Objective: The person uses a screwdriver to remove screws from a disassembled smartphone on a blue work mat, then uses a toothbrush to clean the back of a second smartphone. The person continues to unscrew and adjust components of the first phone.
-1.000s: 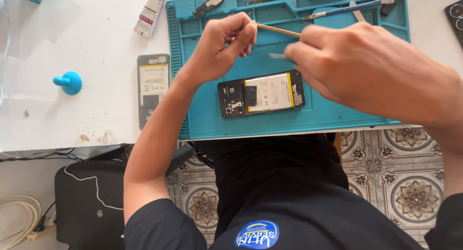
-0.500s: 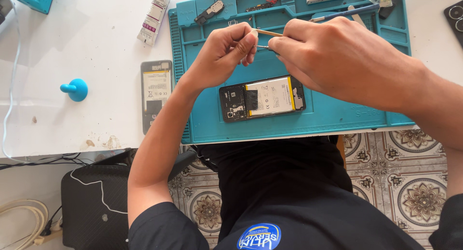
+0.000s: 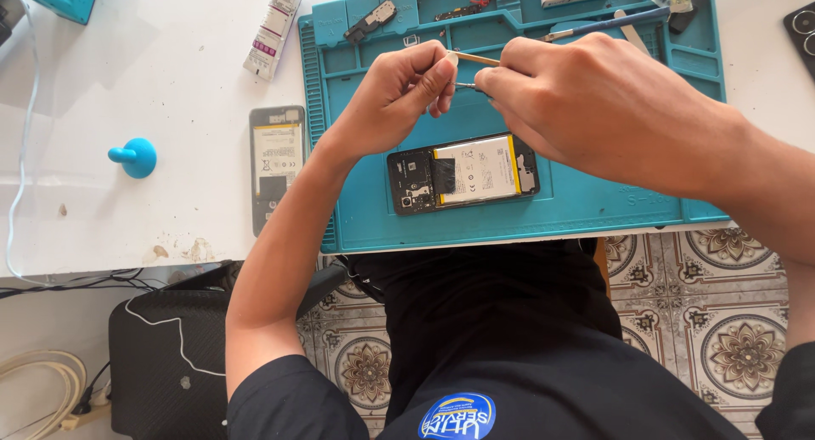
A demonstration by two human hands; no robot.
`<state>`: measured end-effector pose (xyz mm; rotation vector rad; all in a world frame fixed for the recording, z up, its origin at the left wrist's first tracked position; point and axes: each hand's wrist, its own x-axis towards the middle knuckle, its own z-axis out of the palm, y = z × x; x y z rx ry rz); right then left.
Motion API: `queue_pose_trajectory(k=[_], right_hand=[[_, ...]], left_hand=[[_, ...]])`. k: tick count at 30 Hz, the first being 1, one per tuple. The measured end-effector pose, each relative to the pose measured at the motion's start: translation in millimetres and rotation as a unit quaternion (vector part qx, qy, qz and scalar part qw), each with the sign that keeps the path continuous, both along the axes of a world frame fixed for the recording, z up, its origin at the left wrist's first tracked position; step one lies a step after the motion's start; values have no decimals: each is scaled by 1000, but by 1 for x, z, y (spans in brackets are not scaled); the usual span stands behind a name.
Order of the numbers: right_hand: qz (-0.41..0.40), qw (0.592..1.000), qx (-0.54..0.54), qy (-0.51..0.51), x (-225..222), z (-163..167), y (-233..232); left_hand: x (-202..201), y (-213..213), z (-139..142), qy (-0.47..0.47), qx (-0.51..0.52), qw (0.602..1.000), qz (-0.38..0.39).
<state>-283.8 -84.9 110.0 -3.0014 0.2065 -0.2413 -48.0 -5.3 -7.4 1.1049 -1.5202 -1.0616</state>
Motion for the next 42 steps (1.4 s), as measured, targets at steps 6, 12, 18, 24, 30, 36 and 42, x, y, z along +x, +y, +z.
queue_pose_trajectory(k=[6,12,18,24,30,36,42], right_hand=[[-10,1000,4,18,1,-2,-1],[-6,1000,-17,17,-1,-2,-4],[0,1000,-14,-11,2,-12,-13],[10,1000,1,-12,6,-13,-21],[36,999,10,36,17,2,-23],[12,989,26,147,44,31,-6],[-18,972,29,232,72,50,14]], left_hand=[[-1,0,-1,9,7,1000,1],[-4,-1,0,-20,-18,1000,-3],[-7,-3,-1,-47,-21,999,-6],[1,-8,-6,-9,-85,995,-57],[13,-17,-12,-57,-86,994,38],[22,-16,-8,-81,-86,990,77],[24,-12,-6,-188,-56,973,123]])
